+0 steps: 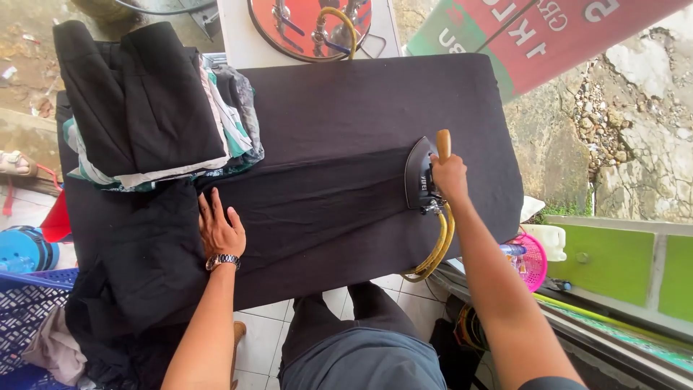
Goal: The person irons a pair of black pants on an ironing board using a steam iron. They smooth the fabric, fold the pants, and press them to remove wrinkles before placing the finished item on a stack of other clothes.
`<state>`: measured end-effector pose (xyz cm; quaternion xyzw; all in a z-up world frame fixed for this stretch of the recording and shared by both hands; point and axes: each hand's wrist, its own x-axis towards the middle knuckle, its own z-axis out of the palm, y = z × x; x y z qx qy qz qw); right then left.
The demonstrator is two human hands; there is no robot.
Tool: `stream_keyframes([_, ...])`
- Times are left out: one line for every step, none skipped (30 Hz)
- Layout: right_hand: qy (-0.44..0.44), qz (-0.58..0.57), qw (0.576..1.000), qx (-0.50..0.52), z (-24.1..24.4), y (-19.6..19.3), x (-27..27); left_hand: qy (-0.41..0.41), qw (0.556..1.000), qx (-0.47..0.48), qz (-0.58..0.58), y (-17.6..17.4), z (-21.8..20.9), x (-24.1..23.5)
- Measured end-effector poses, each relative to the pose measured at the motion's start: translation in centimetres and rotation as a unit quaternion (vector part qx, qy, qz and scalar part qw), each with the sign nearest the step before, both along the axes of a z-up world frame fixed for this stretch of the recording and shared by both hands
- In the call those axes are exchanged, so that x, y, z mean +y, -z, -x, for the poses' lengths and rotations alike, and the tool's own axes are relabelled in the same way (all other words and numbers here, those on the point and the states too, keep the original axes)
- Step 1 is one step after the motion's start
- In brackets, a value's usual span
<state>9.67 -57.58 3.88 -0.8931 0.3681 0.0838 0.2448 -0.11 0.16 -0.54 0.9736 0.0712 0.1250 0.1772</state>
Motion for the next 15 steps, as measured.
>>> stream_keyframes([-0.002,-0.001,1.000,-0.002,0.2,-1.1,0.2,-0.002,1.000,-0.002,-0.001,0.0,-0.4,-0.4])
stream_keyframes([-0.021,-0.004,1.000,0.003,0.6,-2.0,0.7,-0.003,1.000,-0.013,-0.015,0.1,-0.3,-0.6])
stream_keyframes([-0.041,-0.007,0.999,0.008,1.1,-2.9,1.3,-0.004,0.999,-0.024,-0.029,0.2,-0.2,-0.7])
stream_keyframes([-0.052,-0.008,0.999,0.008,1.6,-3.8,2.1,-0.015,0.999,-0.023,-0.031,-0.9,0.3,-2.2])
stream_keyframes([-0.101,-0.029,0.994,0.022,2.2,-4.7,3.0,0.003,0.998,-0.029,-0.062,-2.0,0.7,-3.7])
stream_keyframes([-0.157,-0.050,0.986,0.039,2.8,-5.5,4.2,0.014,0.995,-0.032,-0.094,-3.0,1.6,-5.0])
stream_keyframes([-0.174,-0.052,0.983,0.042,3.4,-6.9,6.3,-0.002,0.995,-0.027,-0.097,-2.9,3.6,-6.2])
stream_keyframes([-0.207,-0.050,0.974,0.072,3.9,-8.3,8.3,0.059,0.992,0.000,-0.108,-2.8,5.2,-7.6])
stream_keyframes([-0.240,-0.047,0.964,0.102,4.4,-9.8,10.2,0.121,0.985,0.027,-0.118,-2.7,6.7,-9.0])
stream_keyframes([-0.258,-0.049,0.959,0.104,4.6,-11.0,12.4,0.104,0.987,0.032,-0.120,-2.4,8.6,-9.4])
stream_keyframes([-0.288,-0.050,0.947,0.130,4.9,-12.3,14.4,0.109,0.988,0.055,-0.097,-2.2,10.4,-10.0])
stream_keyframes([-0.315,-0.050,0.935,0.152,5.0,-13.8,16.4,0.119,0.987,0.073,-0.074,-1.9,11.5,-10.5])
stream_keyframes([-0.328,-0.052,0.931,0.150,4.6,-14.1,18.6,0.105,0.989,0.073,-0.078,-1.7,12.8,-10.1])
stream_keyframes([-0.364,-0.055,0.915,0.165,4.5,-14.4,20.6,0.089,0.989,0.085,-0.082,-1.3,14.0,-9.8])
stream_keyframes([-0.399,-0.058,0.897,0.181,4.4,-14.8,22.5,0.073,0.989,0.098,-0.087,-1.0,15.2,-9.5])
